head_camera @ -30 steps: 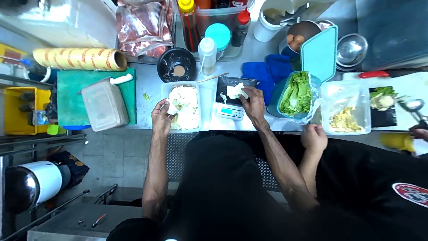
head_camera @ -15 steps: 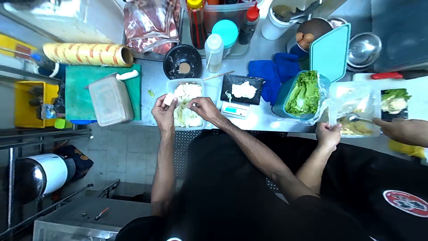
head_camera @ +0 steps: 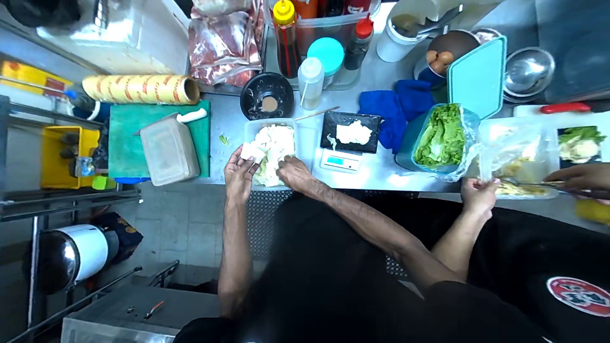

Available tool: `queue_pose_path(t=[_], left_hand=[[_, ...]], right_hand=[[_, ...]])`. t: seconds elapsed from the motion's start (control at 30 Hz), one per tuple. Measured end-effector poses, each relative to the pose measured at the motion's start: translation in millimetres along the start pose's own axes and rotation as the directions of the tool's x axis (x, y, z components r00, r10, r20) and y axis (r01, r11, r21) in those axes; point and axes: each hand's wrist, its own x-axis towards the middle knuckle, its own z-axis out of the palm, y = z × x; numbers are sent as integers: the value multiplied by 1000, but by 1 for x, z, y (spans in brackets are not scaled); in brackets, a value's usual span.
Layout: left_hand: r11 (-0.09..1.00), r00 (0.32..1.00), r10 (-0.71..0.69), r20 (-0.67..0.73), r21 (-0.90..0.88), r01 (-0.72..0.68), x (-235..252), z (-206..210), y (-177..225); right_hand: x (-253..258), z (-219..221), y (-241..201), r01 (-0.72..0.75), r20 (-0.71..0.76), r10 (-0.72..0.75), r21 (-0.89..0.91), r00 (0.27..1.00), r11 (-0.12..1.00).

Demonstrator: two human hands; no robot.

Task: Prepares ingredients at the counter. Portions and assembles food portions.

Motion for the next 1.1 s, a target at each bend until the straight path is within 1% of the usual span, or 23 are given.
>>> queue_pose_path(t=[0.07, 0.1, 0.17, 0.23, 0.3, 0.37, 0.4, 0.43, 0.47, 0.53, 0.57, 0.6, 0.63, 0.67, 0.7, 0.73, 0.77, 0.83, 0.9, 0.93, 1.0, 1.07, 1.1], left_hand=[[997, 999, 26, 46, 78, -29, 2, 5, 1], [993, 998, 28, 62, 109, -34, 4, 11, 1], [984, 994, 22, 105, 171, -40, 7, 27, 0], [966, 985, 16, 172, 250, -60, 7, 49, -4], [935, 969, 3, 249, 342, -91, 9, 74, -12], [908, 951, -41, 307, 409, -92, 18, 107, -28], [898, 944, -76, 322, 433, -75, 28, 124, -41], [891, 940, -102, 327, 449, -60, 42, 141, -60], [876, 933, -128, 336, 479, -53, 54, 155, -79], [792, 918, -150, 368, 601, -111, 76, 177, -114], [715, 908, -149, 390, 677, -174, 84, 183, -125], [608, 901, -135, 413, 753, -254, 87, 187, -132], [501, 893, -94, 440, 796, -340, 83, 189, -133], [426, 880, -42, 473, 805, -413, 75, 187, -131], [377, 870, -6, 492, 808, -454, 71, 185, -130], [350, 865, 9, 502, 809, -473, 70, 183, -130], [355, 859, 6, 511, 802, -480, 71, 180, -132], [429, 847, -2, 532, 765, -480, 77, 171, -141], [529, 848, 47, 529, 706, -470, 87, 164, -151], [576, 855, 75, 514, 677, -457, 84, 161, -151], [648, 888, 114, 446, 644, -406, 78, 155, -146], [651, 917, 112, 382, 669, -358, 68, 147, -133], [640, 919, 101, 382, 682, -354, 60, 141, -120]], right_hand=[[-13, -16, 10, 13, -138, 20, 239, 990, 971], [-21, -27, 16, 11, -195, 66, 370, 979, 929], [-40, -46, 36, -1, -277, 200, 583, 940, 812], [-64, -68, 57, -89, -309, 405, 692, 861, 717], [-89, -91, 84, -258, -380, 590, 640, 712, 723], [-107, -103, 115, -414, -531, 630, 477, 567, 775], [-112, -104, 130, -463, -598, 604, 394, 526, 794], [-116, -103, 144, -495, -632, 575, 326, 519, 805], [-117, -99, 155, -512, -641, 546, 265, 539, 817], [-116, -85, 170, -518, -617, 499, 168, 608, 839], [-114, -77, 175, -511, -599, 484, 141, 638, 848], [-115, -71, 175, -502, -572, 474, 123, 669, 856], [-118, -64, 170, -487, -558, 456, 103, 694, 867], [-125, -60, 161, -469, -557, 430, 81, 710, 880], [-136, -56, 148, -453, -569, 407, 67, 715, 889], [-143, -52, 141, -443, -601, 392, 69, 697, 894], [-147, -49, 137, -439, -633, 394, 95, 666, 893], [-147, -43, 131, -451, -668, 438, 168, 602, 876], [-134, -44, 133, -476, -646, 488, 211, 588, 853], [-128, -46, 132, -477, -621, 495, 213, 608, 853], [-119, -49, 127, -453, -557, 468, 176, 686, 874], [-108, -42, 132, -405, -530, 380, 73, 758, 911], [-102, -36, 141, -385, -526, 330, 6, 784, 923]])
